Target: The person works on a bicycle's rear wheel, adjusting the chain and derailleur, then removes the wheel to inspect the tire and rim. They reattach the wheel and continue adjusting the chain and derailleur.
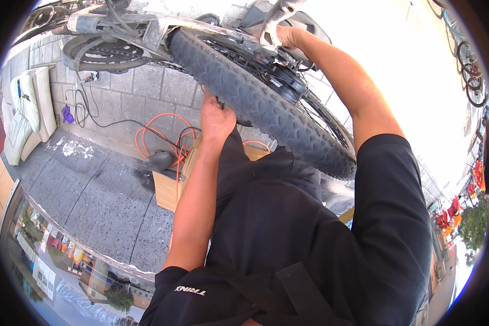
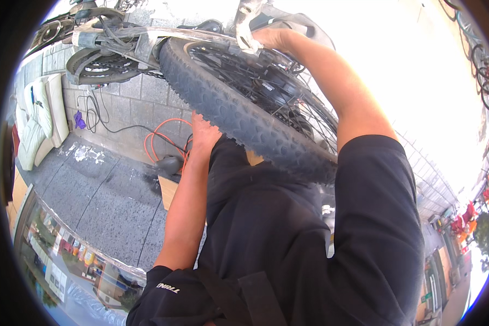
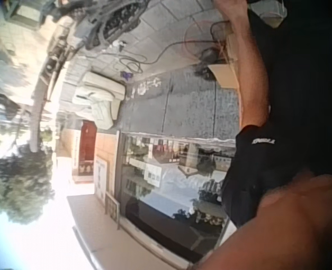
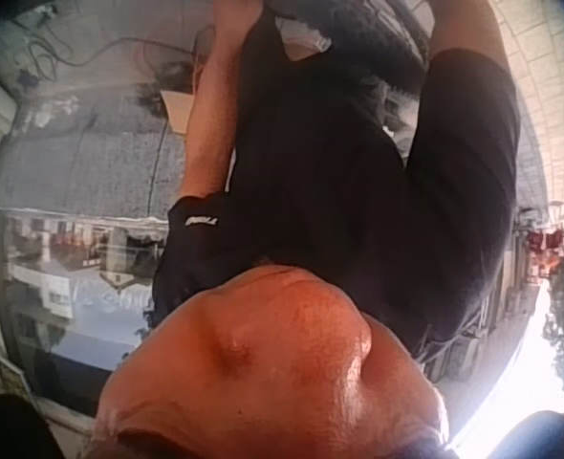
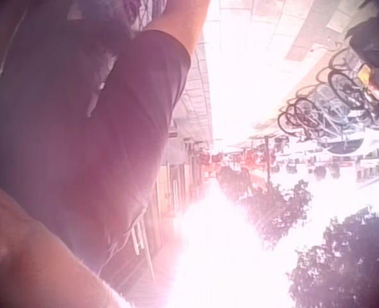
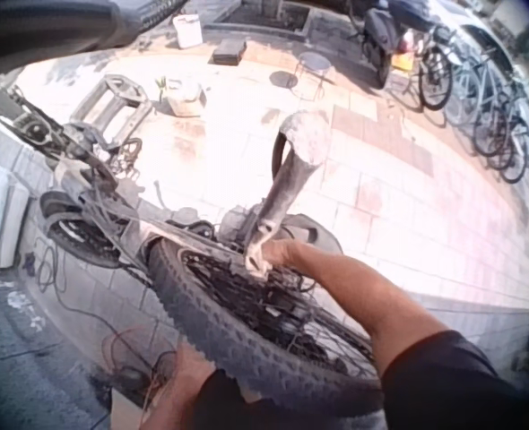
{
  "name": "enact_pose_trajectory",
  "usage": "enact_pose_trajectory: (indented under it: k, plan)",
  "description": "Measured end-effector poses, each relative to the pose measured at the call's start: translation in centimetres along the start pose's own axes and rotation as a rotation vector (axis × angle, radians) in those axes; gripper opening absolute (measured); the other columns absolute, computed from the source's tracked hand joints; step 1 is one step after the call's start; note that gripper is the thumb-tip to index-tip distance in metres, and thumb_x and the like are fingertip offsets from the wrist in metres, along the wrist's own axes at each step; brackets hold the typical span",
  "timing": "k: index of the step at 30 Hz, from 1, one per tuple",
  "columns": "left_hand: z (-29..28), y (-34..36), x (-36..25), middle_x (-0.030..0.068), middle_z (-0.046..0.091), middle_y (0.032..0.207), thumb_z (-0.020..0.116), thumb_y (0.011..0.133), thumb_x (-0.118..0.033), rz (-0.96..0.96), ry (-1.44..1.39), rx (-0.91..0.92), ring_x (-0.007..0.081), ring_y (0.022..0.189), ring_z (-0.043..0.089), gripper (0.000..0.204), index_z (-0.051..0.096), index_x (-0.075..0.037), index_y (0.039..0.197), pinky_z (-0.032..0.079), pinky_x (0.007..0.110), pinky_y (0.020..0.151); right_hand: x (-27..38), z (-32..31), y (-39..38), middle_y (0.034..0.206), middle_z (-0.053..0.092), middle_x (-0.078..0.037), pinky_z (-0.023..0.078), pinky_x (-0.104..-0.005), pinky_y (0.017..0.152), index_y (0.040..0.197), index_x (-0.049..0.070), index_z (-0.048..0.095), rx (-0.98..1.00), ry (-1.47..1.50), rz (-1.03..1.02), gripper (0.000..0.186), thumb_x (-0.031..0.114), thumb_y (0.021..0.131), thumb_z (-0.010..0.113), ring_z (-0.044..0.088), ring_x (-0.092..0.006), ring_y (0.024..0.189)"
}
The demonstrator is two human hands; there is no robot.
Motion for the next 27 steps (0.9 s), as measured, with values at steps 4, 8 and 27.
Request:
enact_pose_trajectory:
  k: [4, 8, 27]
  plan:
    - [-0.2, 0.6, 2.6, 0.0224, 0.071, 0.11, 0.059, 0.081, 0.001, -0.038, -0.238, -0.046, 0.0377, 0.106, 0.069, 0.038, 0.056, 0.005, 0.118, 0.052, 0.038, 0.092, 0.1, -2.2, -0.9, 0.111, 0.073, -0.007, 0.051, -0.038, 0.076, 0.112, 0.018, 0.074, -0.169, -0.042, 0.04, 0.035, 0.039, 0.085, 0.069, 0.065, -0.0192, 0.1]
    - [0.2, 0.4, 3.2, 0.0223, 0.07, 0.109, 0.059, 0.082, 0.001, -0.151, -0.389, -0.047, 0.0376, 0.103, 0.07, 0.034, 0.055, 0.005, 0.115, 0.052, 0.038, 0.091, -0.5, -3.4, -2.2, 0.118, 0.069, -0.009, 0.05, -0.0412, 0.079, 0.115, 0.018, 0.072, -0.213, -0.144, 0.233, 0.04, 0.042, 0.084, 0.07, 0.063, -0.0207, 0.102]
    - [0.4, -3.6, -0.2, 0.0131, 0.068, 0.122, 0.067, 0.08, 0.006, -0.593, -0.654, -0.053, 0.0246, 0.111, 0.067, 0.049, 0.048, 0.003, 0.126, 0.051, 0.033, 0.097, -1.7, -2.0, 0.8, 0.117, 0.059, -0.009, 0.051, -0.043, 0.075, 0.114, 0.006, 0.063, 0.068, 0.011, 0.361, 0.049, 0.046, 0.085, 0.068, 0.055, -0.0186, 0.072]
Point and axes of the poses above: each hand's wrist, its own y-axis towards the middle knuckle, its own z-axis out of the palm, x = y × z, the point moved 10 cm from there along y, towards the middle knuckle
